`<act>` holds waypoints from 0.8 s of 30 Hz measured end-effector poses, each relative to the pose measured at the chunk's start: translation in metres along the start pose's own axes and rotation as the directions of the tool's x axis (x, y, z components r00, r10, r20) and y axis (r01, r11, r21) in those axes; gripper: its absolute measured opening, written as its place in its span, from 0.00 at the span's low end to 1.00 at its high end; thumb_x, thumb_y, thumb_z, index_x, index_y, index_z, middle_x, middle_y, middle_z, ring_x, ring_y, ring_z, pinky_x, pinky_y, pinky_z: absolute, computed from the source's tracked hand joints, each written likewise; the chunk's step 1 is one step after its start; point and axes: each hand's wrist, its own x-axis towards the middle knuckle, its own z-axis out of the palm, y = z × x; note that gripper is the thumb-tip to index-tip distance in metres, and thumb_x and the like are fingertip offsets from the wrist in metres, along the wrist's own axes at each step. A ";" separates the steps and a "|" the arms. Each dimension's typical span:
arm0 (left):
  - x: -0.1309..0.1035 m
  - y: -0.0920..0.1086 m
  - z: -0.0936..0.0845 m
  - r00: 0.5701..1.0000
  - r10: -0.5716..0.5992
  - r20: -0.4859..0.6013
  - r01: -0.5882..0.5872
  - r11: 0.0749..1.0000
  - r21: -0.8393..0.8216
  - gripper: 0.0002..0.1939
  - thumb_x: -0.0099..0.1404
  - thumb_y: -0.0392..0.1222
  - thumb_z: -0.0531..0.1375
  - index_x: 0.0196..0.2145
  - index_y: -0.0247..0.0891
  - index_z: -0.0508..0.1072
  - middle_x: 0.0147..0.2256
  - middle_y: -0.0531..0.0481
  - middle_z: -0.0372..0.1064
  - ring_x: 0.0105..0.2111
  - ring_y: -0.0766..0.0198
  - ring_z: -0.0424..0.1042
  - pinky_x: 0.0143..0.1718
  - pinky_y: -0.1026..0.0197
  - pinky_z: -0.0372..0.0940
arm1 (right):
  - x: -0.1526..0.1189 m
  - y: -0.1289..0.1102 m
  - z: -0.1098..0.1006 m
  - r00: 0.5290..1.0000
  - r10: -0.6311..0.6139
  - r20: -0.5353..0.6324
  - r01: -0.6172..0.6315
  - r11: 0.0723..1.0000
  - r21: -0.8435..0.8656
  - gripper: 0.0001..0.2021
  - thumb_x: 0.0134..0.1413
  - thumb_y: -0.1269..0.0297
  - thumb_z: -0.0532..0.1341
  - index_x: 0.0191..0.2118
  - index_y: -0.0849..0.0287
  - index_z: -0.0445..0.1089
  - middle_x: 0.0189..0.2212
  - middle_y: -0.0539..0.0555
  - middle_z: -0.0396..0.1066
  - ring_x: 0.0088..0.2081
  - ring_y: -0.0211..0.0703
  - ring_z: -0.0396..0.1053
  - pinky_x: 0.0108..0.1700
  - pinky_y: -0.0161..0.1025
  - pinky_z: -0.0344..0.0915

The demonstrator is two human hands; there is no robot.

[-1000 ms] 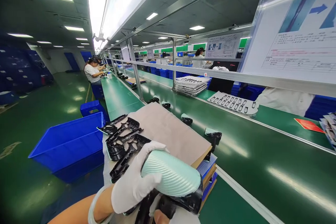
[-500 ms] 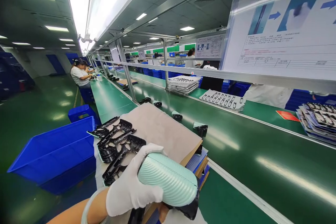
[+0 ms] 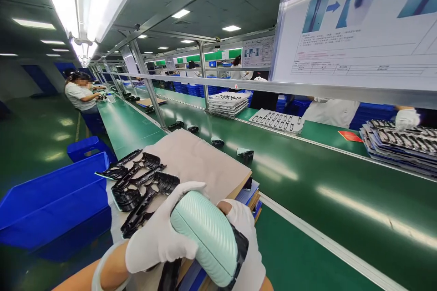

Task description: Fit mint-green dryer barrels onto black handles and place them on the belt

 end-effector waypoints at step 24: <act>0.004 0.016 -0.013 1.000 0.015 0.014 -0.018 0.970 0.242 0.51 0.38 0.43 0.77 0.59 0.45 0.64 0.52 0.46 0.65 0.51 0.47 0.67 0.56 0.48 0.61 | 0.045 -0.032 -0.040 0.773 -0.590 -0.235 0.283 0.651 -0.704 0.16 0.50 0.78 0.66 0.39 0.52 0.64 0.38 0.58 0.70 0.45 0.57 0.68 0.47 0.64 0.65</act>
